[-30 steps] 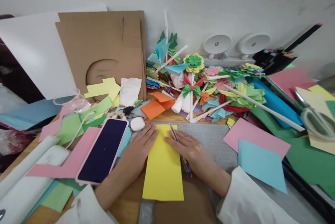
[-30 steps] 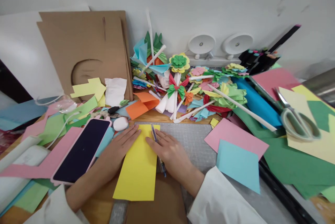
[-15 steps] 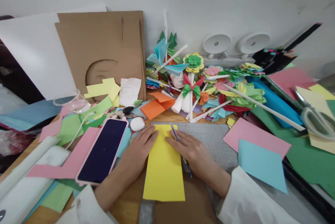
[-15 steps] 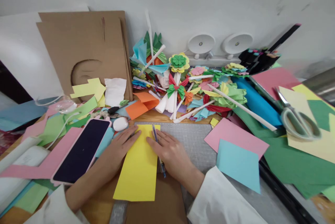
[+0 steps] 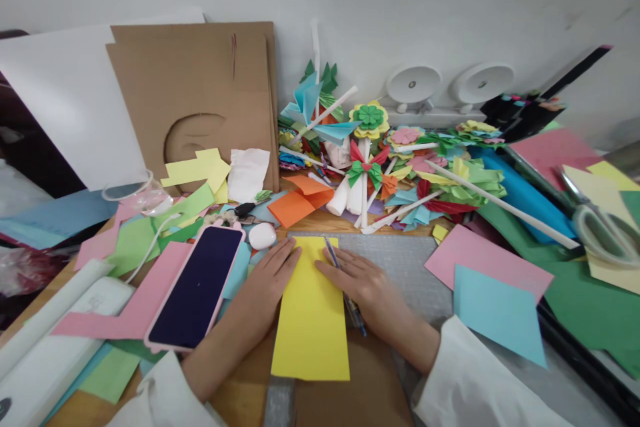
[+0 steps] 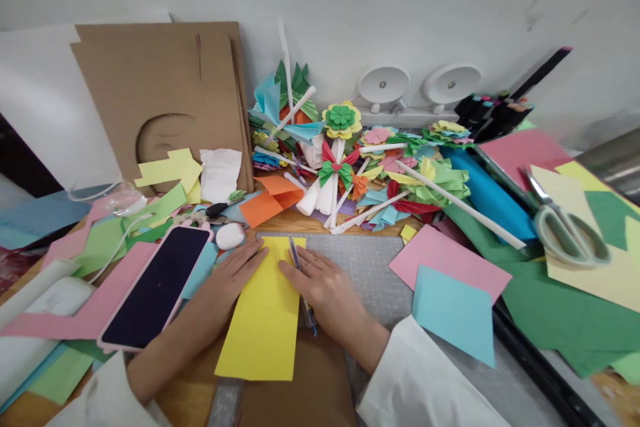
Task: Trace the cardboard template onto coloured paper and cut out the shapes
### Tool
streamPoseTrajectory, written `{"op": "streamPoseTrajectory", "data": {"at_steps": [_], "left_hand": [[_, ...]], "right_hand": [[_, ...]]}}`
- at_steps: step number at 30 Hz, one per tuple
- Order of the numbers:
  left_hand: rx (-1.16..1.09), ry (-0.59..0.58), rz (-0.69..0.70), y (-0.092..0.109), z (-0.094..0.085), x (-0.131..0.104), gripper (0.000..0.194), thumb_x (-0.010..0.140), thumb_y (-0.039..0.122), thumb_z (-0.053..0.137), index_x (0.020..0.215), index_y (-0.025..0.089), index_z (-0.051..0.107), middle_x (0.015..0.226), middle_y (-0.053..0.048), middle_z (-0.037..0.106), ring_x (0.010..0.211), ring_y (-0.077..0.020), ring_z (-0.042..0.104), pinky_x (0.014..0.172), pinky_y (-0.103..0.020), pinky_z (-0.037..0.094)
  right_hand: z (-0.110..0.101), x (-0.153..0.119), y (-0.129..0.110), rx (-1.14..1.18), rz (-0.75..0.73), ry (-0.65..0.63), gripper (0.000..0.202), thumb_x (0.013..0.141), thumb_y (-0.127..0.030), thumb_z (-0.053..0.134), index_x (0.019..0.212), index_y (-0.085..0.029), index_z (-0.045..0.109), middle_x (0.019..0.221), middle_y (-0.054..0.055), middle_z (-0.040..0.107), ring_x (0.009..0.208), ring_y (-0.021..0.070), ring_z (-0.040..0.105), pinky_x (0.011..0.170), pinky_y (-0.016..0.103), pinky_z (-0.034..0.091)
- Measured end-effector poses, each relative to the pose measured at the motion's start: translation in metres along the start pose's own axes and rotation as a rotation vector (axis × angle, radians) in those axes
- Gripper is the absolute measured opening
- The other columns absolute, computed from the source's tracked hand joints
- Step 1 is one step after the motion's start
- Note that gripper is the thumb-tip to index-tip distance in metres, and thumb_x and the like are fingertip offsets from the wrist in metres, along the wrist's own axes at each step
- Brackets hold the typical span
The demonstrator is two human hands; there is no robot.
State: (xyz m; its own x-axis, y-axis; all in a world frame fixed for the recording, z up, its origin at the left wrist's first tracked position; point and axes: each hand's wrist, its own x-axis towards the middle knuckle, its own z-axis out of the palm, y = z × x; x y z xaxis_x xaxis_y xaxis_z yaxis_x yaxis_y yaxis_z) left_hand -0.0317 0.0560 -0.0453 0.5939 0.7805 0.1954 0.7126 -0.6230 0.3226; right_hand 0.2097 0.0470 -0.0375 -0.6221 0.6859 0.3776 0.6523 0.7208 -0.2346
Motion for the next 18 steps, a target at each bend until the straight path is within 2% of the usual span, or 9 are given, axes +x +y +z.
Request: {"op": "streamPoseTrajectory", "data": {"at_steps": [3,8,12,15,16,18], "left_hand": [[0.001,-0.007,0.013,-0.001,0.001,0.0,0.049,0.09,0.005,0.04,0.139,0.01,0.044,0.145,-0.021,0.044,0.138,-0.0284,0.037,0.109,-0.049,0.038],[-0.003,0.01,0.001,-0.001,0.001,0.0,0.05,0.09,0.004,0.039,0.139,0.012,0.045,0.145,-0.02,0.045,0.136,-0.0279,0.039,0.107,-0.049,0.04],[-0.068,0.058,0.009,0.009,-0.014,0.002,0.041,0.089,0.007,0.043,0.127,0.014,0.057,0.134,-0.018,0.056,0.126,-0.0306,0.049,0.103,-0.051,0.04],[-0.417,0.058,-0.018,0.025,-0.032,0.002,0.023,0.091,0.018,0.047,0.101,0.016,0.068,0.105,-0.012,0.069,0.099,-0.0259,0.062,0.089,-0.041,0.048],[-0.588,0.023,-0.083,0.03,-0.037,0.002,0.021,0.091,0.023,0.049,0.09,0.016,0.069,0.094,-0.01,0.07,0.088,-0.0232,0.064,0.08,-0.035,0.049],[-0.931,-0.064,-0.311,0.037,-0.044,0.001,0.027,0.089,0.035,0.054,0.077,0.016,0.068,0.078,-0.007,0.068,0.074,-0.0197,0.063,0.068,-0.029,0.049]], "right_hand": [[0.0,0.0,0.0,0.002,0.001,-0.001,0.054,0.076,0.004,0.043,0.125,-0.011,0.061,0.128,0.017,0.061,0.122,0.0263,0.056,0.1,0.04,0.051],[0.004,-0.001,0.004,0.072,0.006,0.011,0.052,0.079,0.003,0.043,0.126,-0.011,0.06,0.128,0.018,0.061,0.123,0.0273,0.056,0.099,0.044,0.051],[-0.009,0.002,0.003,0.299,0.081,0.092,0.041,0.086,-0.002,0.041,0.118,-0.016,0.064,0.119,0.014,0.068,0.112,0.0241,0.063,0.093,0.041,0.053],[-0.032,0.008,-0.004,0.538,0.186,0.159,0.034,0.088,-0.009,0.045,0.115,-0.02,0.063,0.106,0.008,0.072,0.097,0.0201,0.069,0.082,0.032,0.056],[-0.039,0.01,-0.007,0.57,0.217,0.197,0.032,0.089,-0.01,0.046,0.115,-0.021,0.061,0.104,0.007,0.072,0.095,0.0194,0.069,0.08,0.03,0.057],[-0.049,0.013,-0.009,0.504,0.248,0.322,0.033,0.089,-0.011,0.049,0.118,-0.021,0.058,0.108,0.008,0.07,0.099,0.0195,0.068,0.084,0.031,0.056]]}}
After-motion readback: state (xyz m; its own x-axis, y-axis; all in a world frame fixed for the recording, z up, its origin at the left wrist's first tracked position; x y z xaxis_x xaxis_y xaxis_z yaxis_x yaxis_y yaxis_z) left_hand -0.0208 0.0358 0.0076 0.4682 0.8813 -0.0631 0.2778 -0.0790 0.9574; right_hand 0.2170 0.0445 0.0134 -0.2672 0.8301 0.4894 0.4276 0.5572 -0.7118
